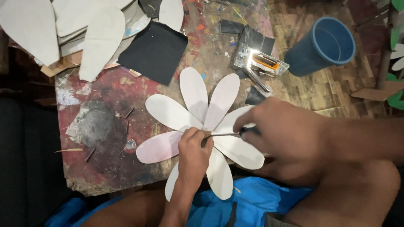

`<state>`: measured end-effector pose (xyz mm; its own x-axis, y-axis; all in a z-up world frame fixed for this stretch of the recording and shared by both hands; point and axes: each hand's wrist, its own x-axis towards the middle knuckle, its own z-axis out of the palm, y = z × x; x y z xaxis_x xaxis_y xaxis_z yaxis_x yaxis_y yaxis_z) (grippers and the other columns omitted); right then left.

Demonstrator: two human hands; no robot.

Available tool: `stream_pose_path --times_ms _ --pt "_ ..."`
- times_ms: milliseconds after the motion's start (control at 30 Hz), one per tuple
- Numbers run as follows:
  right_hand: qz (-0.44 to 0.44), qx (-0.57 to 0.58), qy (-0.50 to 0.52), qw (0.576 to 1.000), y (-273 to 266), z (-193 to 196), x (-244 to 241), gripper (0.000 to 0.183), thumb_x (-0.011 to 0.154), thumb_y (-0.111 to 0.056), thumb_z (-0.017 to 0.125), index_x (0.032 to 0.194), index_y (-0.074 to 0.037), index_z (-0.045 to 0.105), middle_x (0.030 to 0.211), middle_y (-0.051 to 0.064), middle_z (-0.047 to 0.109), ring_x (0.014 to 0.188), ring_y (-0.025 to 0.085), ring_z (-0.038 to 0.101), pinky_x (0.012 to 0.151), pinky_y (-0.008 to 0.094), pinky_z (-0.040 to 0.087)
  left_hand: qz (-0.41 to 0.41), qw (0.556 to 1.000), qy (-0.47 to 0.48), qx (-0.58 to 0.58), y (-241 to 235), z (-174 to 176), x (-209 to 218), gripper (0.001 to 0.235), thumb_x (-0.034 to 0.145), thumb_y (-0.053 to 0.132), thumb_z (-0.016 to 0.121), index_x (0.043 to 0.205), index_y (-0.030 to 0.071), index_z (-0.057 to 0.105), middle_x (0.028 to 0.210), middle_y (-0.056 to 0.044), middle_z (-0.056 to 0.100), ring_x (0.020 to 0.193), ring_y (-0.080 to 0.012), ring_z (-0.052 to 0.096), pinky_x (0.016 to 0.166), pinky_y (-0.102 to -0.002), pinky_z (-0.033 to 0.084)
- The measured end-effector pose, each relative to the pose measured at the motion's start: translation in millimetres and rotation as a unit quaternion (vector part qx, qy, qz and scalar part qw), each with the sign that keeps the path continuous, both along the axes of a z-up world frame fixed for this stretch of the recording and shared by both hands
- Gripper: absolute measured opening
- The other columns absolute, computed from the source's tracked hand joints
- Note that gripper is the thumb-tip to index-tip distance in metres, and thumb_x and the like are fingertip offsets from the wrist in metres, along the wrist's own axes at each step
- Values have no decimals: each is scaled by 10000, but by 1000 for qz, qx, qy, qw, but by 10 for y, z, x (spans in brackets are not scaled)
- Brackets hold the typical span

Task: Assembling a wooden flower by screwing multiple petals onto a central base using a manual screwdriver.

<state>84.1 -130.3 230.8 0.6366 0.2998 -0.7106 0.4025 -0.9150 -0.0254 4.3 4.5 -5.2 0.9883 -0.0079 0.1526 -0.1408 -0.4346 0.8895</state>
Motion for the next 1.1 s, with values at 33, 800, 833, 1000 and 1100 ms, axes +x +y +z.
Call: stream_pose_path --times_ms 33,800,833,1000,1100 --pt "-113 -19 15 993 62 49 52 293 889 -328 624 1126 -356 795 1048 -29 780 918 237 742 812 411 555 4 1000 -25 -7 -6 -24 5 136 832 -20 756 967 -10 772 896 -114 680 901 -287 657 837 -393 550" --pt "85 -92 29 992 78 -50 33 158 787 -467 628 931 -429 680 823 -92 759 783 242 730 734 399 580 2 999 -53 -7 2 106 -41 91 925 -18 700 1001 -52 736 915 -116 607 908 -286 624 840 -399 548" --pt "-25 -77 29 996 130 -56 94 238 795 -369 621 987 -406 758 927 -75 791 898 209 738 810 377 570 4 999 -42 -23 6 89 -47 120 932 -9 694 1033 -54 740 931 -121 616 914 -288 636 838 -395 559" --pt "-219 -60 61 972 306 135 189 270 829 -237 622 1042 -266 786 703 -62 834 762 107 726 773 288 515 -12 999 -15 -25 55 32 9 150 924 26 729 1070 8 751 958 -98 598 915 -274 643 833 -398 553" --pt "-188 -77 51 978 281 154 121 242 846 -340 616 1062 -308 721 835 -33 825 727 154 702 729 325 502 -8 990 -7 -139 112 22 10 131 856 6 789 983 1 760 1008 -138 728 931 -277 740 854 -356 603"
